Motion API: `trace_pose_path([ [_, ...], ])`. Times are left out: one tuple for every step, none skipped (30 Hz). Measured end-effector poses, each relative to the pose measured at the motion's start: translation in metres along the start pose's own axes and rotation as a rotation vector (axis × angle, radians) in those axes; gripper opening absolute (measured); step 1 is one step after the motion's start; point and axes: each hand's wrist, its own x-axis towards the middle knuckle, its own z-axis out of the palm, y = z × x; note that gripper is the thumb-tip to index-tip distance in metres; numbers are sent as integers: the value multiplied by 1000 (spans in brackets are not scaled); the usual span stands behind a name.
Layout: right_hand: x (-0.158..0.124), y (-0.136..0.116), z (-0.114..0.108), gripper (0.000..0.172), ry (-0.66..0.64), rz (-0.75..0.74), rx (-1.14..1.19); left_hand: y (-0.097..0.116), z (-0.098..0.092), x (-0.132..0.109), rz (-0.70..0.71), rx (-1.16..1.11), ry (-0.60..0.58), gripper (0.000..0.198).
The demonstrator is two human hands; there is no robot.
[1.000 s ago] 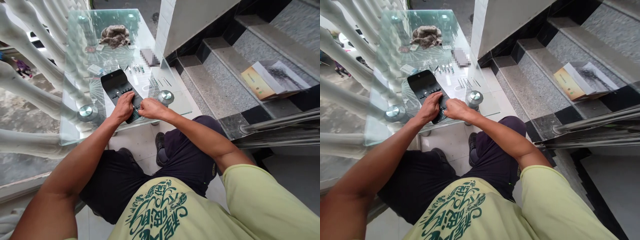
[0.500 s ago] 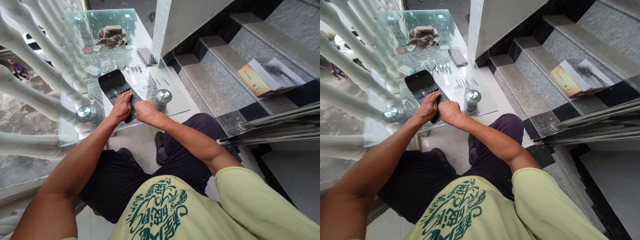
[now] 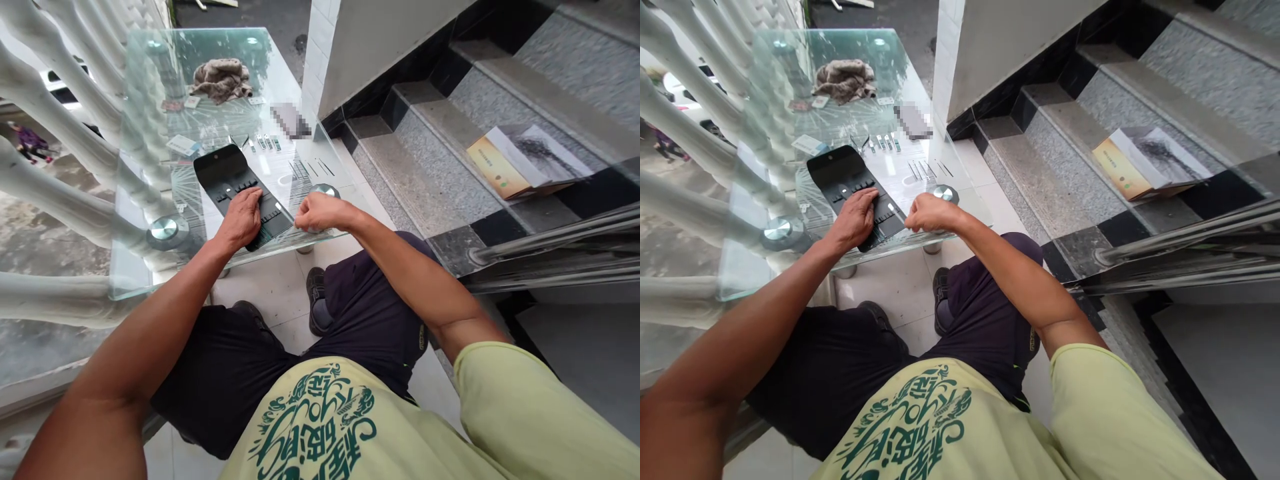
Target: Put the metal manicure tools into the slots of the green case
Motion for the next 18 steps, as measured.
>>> trace_pose_path([
  [9, 1, -6, 18, 61, 18, 20, 1, 0, 0, -4, -1, 0, 57],
  [20, 0, -12, 19, 113, 39, 16, 1, -1, -1, -7, -2, 1, 57],
  [33, -1, -18, 19, 158, 59, -1, 1, -1, -1, -8, -4, 1, 56],
  [46, -3, -23, 18, 182, 86, -28, 1, -1, -1, -7, -6, 2, 55],
  [60, -5, -28, 17, 196, 112, -57, 2, -2, -2, -5, -8, 4, 55],
  [73, -7, -32, 14, 202, 134, -84, 2, -2, -2, -1, -8, 5, 55],
  [85, -9, -35, 11, 205, 147, -103, 2, -3, -2, 2, -6, 6, 54],
  [96, -11, -37, 9, 208, 155, -118, 2, -3, -3, 6, -2, 5, 54],
  [105, -12, -39, 8, 211, 159, -130, 3, -3, -3, 8, 3, 3, 54],
  [113, -13, -40, 7, 215, 159, -138, 3, -4, -4, 10, 11, -2, 54],
  [119, -14, -41, 7, 216, 164, -148, 4, -4, -4, 11, 17, -7, 55],
  [124, -15, -42, 6, 215, 168, -158, 4, -4, -4, 11, 21, -11, 56],
  [128, -16, -44, 7, 212, 172, -166, 4, -5, -4, 10, 24, -13, 56],
  [130, -17, -45, 7, 212, 179, -175, 4, -5, -4, 8, 23, -14, 56],
  [131, -18, -47, 7, 215, 189, -183, 4, -5, -4, 6, 20, -12, 55],
  [130, -18, -49, 7, 220, 198, -188, 3, -4, -4, 6, 14, -9, 55],
  [129, -19, -51, 6, 227, 206, -191, 3, -4, -4, 6, 8, -5, 54],
  [126, -19, -52, 7, 235, 211, -192, 2, -3, -4, 6, 2, 0, 54],
])
